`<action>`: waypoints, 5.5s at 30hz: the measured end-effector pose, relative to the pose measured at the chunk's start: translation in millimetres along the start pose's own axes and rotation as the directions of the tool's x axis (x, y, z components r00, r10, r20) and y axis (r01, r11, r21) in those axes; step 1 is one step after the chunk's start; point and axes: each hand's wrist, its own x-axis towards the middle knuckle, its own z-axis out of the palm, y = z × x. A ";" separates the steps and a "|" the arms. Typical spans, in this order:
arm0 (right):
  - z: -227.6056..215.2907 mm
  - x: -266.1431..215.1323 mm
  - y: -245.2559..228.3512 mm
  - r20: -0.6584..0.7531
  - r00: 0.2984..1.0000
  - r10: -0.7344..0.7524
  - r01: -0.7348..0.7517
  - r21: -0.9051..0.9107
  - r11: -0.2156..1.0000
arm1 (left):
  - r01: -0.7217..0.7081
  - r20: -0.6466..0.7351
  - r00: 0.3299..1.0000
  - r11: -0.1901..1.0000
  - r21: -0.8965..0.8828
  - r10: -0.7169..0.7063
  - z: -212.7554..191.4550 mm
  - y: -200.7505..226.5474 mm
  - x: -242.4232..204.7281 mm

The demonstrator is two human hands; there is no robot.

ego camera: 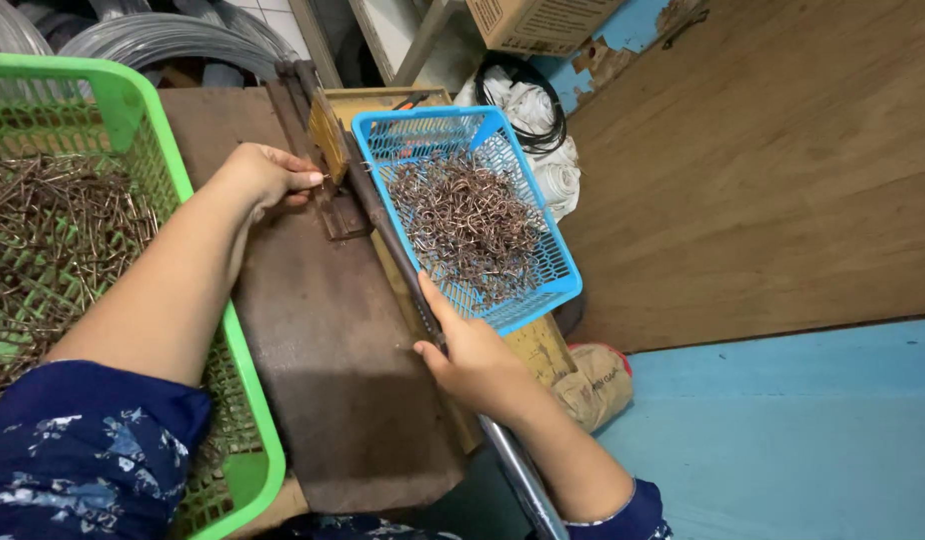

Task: Sorting and processing small metal rods from a green basket into a blue basket using a manual press tool.

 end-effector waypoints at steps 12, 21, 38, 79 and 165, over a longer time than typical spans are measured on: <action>-11.3 -7.1 -4.7 0.028 1.000 -0.007 0.008 -0.021 1.000 | 0.000 -0.011 1.000 1.000 -0.003 0.000 -7.2 6.7 -15.1; 10.9 8.0 2.8 0.032 0.999 0.020 -0.021 0.030 0.999 | -0.006 0.042 0.999 1.000 -0.030 0.007 -8.2 -10.1 15.4; 15.1 -8.5 -11.0 0.007 0.998 0.065 -0.066 0.124 0.990 | -0.027 0.027 0.999 0.999 -0.020 0.028 -1.8 -12.3 4.7; 58.9 27.4 16.2 -0.033 0.999 0.025 -0.026 -0.018 0.999 | -0.681 0.625 0.634 -0.055 0.731 0.455 178.4 39.5 -161.7; 61.4 29.5 26.9 0.056 0.988 -0.141 0.140 0.032 0.990 | -0.327 0.299 0.922 -0.082 0.941 -0.248 10.8 126.7 -183.4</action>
